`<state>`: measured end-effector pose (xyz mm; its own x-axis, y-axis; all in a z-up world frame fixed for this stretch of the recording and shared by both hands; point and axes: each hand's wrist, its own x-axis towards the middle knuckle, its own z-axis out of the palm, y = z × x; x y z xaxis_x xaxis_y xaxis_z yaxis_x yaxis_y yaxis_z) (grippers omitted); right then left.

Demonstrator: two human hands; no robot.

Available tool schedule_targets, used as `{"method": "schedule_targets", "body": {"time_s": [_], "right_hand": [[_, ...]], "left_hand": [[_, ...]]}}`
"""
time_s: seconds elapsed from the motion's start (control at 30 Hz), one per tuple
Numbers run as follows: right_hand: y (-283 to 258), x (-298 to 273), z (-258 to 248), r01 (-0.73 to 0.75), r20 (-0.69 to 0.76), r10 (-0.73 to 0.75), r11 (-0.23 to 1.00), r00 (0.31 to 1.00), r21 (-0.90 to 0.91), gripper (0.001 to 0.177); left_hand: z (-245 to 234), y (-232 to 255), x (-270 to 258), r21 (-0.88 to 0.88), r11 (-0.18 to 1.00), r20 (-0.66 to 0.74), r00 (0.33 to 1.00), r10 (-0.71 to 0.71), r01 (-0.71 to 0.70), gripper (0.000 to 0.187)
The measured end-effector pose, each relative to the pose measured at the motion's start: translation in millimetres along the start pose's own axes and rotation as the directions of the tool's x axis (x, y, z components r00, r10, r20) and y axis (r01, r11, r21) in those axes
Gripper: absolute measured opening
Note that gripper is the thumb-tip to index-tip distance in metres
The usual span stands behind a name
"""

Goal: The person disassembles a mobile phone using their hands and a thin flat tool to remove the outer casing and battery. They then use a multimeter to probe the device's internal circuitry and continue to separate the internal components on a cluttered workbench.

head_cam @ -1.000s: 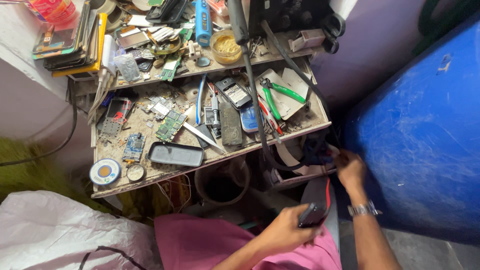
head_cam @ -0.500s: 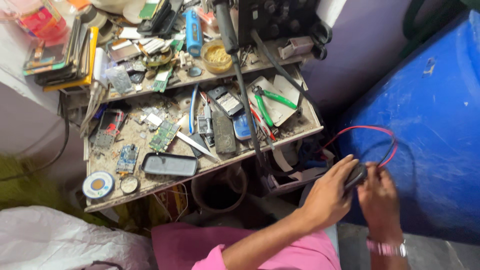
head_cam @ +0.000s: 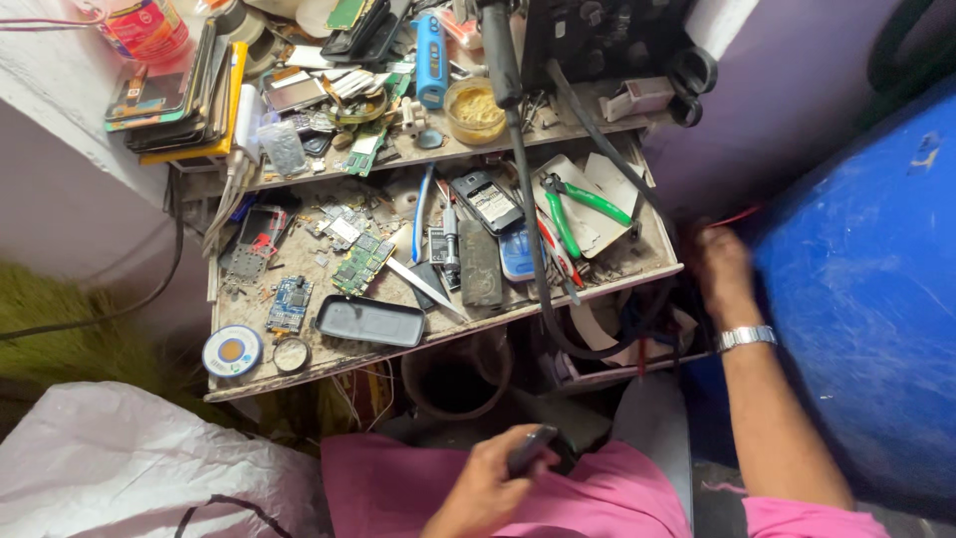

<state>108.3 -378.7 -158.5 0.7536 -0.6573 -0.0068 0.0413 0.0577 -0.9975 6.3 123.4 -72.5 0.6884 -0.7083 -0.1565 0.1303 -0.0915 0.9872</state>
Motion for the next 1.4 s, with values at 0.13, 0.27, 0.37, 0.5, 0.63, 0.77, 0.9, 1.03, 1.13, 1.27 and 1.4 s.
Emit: {"method": "schedule_targets", "body": {"time_s": [0.13,0.27,0.37,0.5,0.63,0.77,0.9,1.03,1.13,1.27,1.4], "right_hand": [[52.6,-25.7,-5.6,-0.064,0.049,0.108,0.841,0.993,-0.537,0.027],[1.0,-77.5,9.1,0.172,-0.055,-0.341,0.598,0.939,-0.783,0.016],[-73.5,-149.2,53.1,0.291,-0.119,-0.498,0.665,0.859,-0.687,0.018],[-153.0,-210.3,139.4,0.498,0.216,-0.476,0.616,0.853,-0.61,0.02],[-196.5,-224.7,195.5,0.527,0.361,-0.401,0.471,0.842,-0.707,0.019],[-210.0,-229.8,206.8,0.497,0.356,-0.389,0.365,0.85,-0.787,0.02],[-198.5,-233.0,196.5,0.451,0.299,-0.368,0.457,0.881,-0.767,0.024],[-164.4,-221.7,140.6,0.347,0.149,-0.36,0.585,0.921,-0.733,0.021],[-116.9,-197.8,59.4,0.062,-0.07,-0.178,0.641,0.981,-0.765,0.024],[-33.0,-163.8,-32.6,-0.181,-0.119,0.156,0.492,0.981,-0.851,0.021],[69.0,-172.1,-39.6,-0.115,0.049,0.243,0.615,0.969,-0.78,0.032]], "left_hand": [[-23.0,-31.4,-19.7,-0.148,0.989,-0.183,0.983,-0.027,-0.001,0.05],[-37.3,-36.8,-37.2,-0.374,0.924,-0.326,0.922,-0.208,0.077,0.044],[-51.6,-21.4,-37.0,-0.471,0.878,-0.427,0.894,-0.14,-0.087,0.045],[-62.9,11.7,-36.9,-0.57,0.756,-0.461,0.887,0.028,-0.32,0.046],[-68.1,41.8,-46.6,-0.629,0.683,-0.469,0.882,0.048,-0.371,0.058],[-76.4,46.5,-58.5,-0.608,0.704,-0.496,0.868,0.024,-0.367,0.061],[-81.2,29.7,-66.7,-0.598,0.73,-0.524,0.851,-0.043,-0.331,0.062],[-78.1,7.1,-73.9,-0.58,0.748,-0.526,0.849,-0.041,-0.323,0.062],[-78.3,-12.3,-79.2,-0.588,0.748,-0.502,0.864,-0.039,-0.308,0.062],[-74.3,-23.1,-78.2,-0.578,0.78,-0.514,0.849,-0.118,-0.241,0.063],[-68.9,-26.6,-68.5,-0.59,0.777,-0.486,0.865,-0.126,-0.218,0.062]]}}
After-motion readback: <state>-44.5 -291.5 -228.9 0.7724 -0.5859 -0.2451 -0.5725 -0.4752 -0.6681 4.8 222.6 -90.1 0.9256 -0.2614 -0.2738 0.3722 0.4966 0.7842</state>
